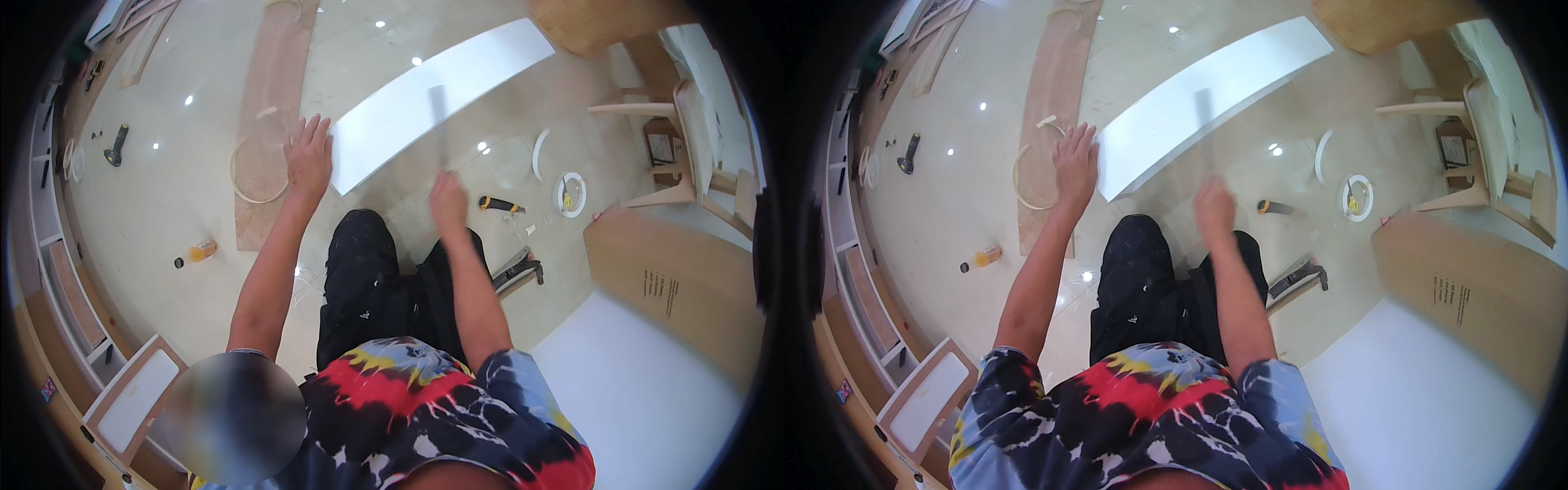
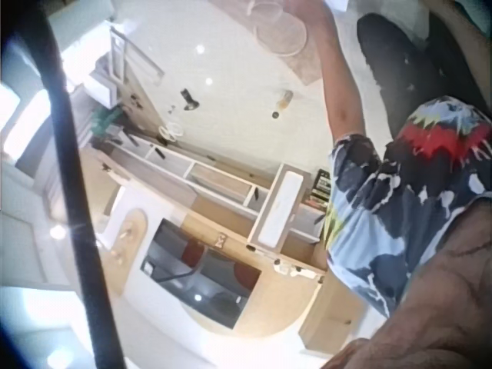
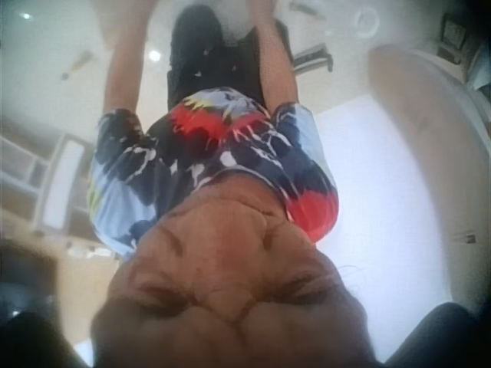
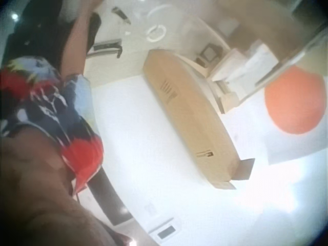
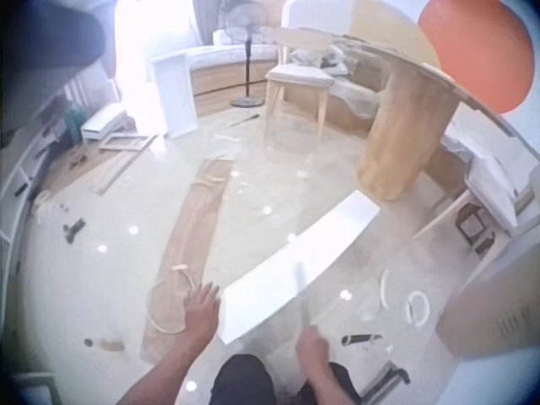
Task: The person kneels on the floor and uses a utility knife to cut away protective film from a white rectangular furniture panel. They then use a metal file to smooth the edges of the panel and continue removing film from the sides.
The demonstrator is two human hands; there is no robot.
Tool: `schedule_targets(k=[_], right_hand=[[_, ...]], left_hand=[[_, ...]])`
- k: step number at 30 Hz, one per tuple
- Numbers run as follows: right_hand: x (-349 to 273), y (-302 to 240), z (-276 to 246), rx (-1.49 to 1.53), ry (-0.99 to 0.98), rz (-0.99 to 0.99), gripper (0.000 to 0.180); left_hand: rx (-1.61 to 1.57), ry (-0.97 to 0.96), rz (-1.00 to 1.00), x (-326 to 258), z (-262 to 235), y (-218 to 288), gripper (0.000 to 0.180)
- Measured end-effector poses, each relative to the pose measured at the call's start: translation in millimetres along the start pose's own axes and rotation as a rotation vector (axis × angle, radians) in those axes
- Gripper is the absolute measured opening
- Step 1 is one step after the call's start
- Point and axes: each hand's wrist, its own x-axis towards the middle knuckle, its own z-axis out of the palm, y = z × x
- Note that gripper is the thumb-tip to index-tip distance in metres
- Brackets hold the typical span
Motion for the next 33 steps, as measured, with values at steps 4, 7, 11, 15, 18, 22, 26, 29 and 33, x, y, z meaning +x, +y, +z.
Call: schedule_targets(k=[4, 7, 11, 15, 18, 22, 26, 29, 33], right_hand=[[33.1, 45.9, -41.9, 0.31, 0.276, 0.159, 0.047], [-19.4, 74.1, -57.5, 0.654, 0.089, 0.343, 0.05], [-82.6, 76.2, -57.2, 0.925, 0.135, 0.413, 0.05], [-88.2, 86.4, -70.0, 0.951, 0.152, 0.474, 0.046], [-67.3, 103.7, -56.3, 0.395, 0.139, 0.094, 0.039], [-46.4, 72.4, -28.1, 0.167, -0.09, -0.25, 0.031], [-42.2, 67.1, 2.3, 0.138, -0.154, -0.327, 0.029], [-8.8, 80.6, 32.1, 0.085, -0.083, -0.399, 0.031], [127.3, 20.3, -13.3, 0.213, 0.099, -0.208, 0.037]], left_hand=[[0.018, -0.234, 0.045, -45.5, -7.6, 60.1, 0.086], [0.012, -0.162, -0.081, -35.0, 10.4, 92.7, 0.091], [0.176, -0.062, 0.138, 26.1, 69.8, 164.1, 0.084], [-0.363, -0.218, 0.198, 80.5, 53.3, 242.5, 0.053], [-0.507, 0.223, 0.191, 105.6, 45.5, 228.1, 0.042], [-0.068, 0.124, -0.356, 80.1, 41.0, 74.2, 0.055], [-0.013, -0.197, -0.51, 62.6, 10.0, 77.6, 0.054], [0.036, -0.056, -0.395, 64.5, 16.5, 80.4, 0.058], [0.062, -0.056, -0.367, 63.4, 13.9, 87.0, 0.06]])
